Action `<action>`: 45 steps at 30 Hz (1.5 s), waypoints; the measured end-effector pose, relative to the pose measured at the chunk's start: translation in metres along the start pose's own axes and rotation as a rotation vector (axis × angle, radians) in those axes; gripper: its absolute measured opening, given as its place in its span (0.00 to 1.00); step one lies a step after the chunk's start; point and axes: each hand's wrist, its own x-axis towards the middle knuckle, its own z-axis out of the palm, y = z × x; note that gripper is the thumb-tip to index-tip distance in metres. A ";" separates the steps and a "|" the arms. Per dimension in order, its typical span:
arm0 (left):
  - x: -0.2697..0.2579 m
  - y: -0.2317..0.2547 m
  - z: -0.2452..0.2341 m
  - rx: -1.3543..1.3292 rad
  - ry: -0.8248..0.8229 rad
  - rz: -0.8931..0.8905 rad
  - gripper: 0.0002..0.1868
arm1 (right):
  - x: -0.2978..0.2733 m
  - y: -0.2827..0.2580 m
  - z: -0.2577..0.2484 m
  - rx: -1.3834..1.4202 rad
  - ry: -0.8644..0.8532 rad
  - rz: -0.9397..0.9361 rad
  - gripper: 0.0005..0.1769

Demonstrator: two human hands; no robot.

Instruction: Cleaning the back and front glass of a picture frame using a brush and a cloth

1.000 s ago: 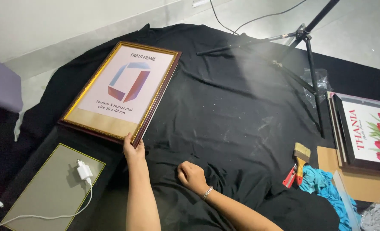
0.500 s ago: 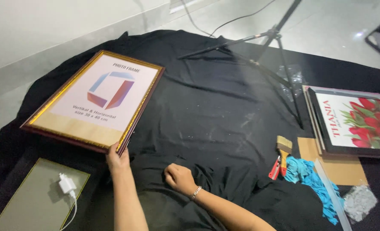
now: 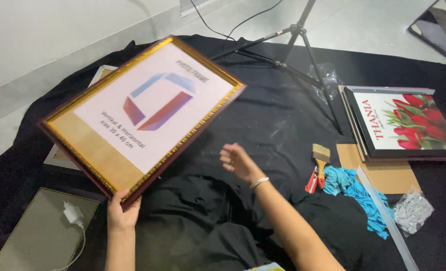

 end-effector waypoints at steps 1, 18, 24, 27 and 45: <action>-0.011 -0.001 0.010 0.021 -0.054 -0.041 0.24 | -0.006 -0.014 -0.010 0.082 0.015 -0.055 0.30; 0.008 -0.114 0.082 0.409 -0.042 -0.462 0.19 | -0.105 -0.015 -0.233 0.604 0.359 -0.337 0.26; 0.094 -0.153 0.067 0.473 -0.112 -0.535 0.23 | -0.097 -0.022 -0.239 0.689 0.444 -0.321 0.19; 0.123 -0.165 0.069 0.477 -0.097 -0.562 0.24 | -0.081 -0.019 -0.247 0.681 0.495 -0.324 0.18; 0.195 -0.188 0.006 0.504 -0.063 -0.650 0.27 | -0.051 0.006 -0.229 0.777 0.637 -0.302 0.06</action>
